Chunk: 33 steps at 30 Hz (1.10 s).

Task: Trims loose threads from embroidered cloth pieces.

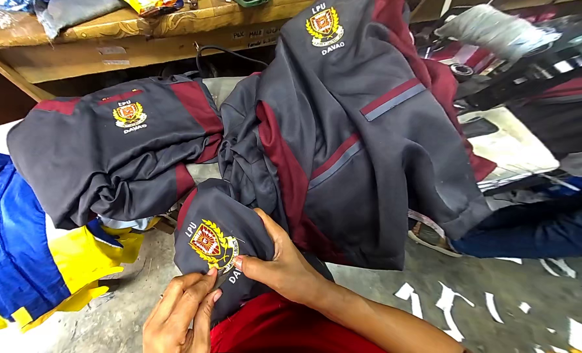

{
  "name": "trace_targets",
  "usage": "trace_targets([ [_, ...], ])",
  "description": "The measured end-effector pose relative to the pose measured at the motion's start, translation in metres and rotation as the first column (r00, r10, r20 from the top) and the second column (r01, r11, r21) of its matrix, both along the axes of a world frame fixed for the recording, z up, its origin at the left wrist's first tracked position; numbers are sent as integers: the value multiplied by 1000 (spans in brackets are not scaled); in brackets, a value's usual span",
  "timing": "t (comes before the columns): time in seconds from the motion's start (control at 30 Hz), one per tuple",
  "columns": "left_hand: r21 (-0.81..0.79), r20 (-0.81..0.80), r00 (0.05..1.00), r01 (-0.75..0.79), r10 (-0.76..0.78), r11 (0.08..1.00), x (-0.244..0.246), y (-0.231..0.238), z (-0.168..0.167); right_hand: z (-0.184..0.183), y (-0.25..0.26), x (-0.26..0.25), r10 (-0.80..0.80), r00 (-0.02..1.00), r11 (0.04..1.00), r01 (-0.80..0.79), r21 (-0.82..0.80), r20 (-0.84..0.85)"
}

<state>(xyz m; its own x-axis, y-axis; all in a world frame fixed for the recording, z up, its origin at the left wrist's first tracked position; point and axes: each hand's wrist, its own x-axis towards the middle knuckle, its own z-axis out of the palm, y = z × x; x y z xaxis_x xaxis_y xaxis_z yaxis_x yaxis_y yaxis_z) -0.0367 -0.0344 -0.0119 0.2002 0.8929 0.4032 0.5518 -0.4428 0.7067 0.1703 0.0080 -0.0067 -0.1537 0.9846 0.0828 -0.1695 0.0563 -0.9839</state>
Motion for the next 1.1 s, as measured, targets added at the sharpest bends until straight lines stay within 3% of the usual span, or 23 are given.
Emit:
trace_targets([
  [0.23, -33, 144, 988, 51, -46, 998, -2, 5, -6, 0, 1, 0, 6, 1000, 1000, -6, -8, 3],
  [0.53, 11, 68, 994, 88, -88, 996, -7, 8, -8, -3, 1, 0, 26, 999, 999, -27, -40, -23],
  [0.73, -31, 131, 987, 102, -97, 994, -4, 8, -9, -1, 0, 0, 26, 999, 1000, -26, -9, 41],
  [0.97, -37, 126, 984, 131, -125, 991, -6, 10, -10, -3, 2, 2, 55, 998, 998, -55, -35, 4],
  [1.1, -102, 247, 965, 121, -92, 987, -3, 8, -9, -3, 1, 1, 52, 999, 998, -52, -36, -8],
])
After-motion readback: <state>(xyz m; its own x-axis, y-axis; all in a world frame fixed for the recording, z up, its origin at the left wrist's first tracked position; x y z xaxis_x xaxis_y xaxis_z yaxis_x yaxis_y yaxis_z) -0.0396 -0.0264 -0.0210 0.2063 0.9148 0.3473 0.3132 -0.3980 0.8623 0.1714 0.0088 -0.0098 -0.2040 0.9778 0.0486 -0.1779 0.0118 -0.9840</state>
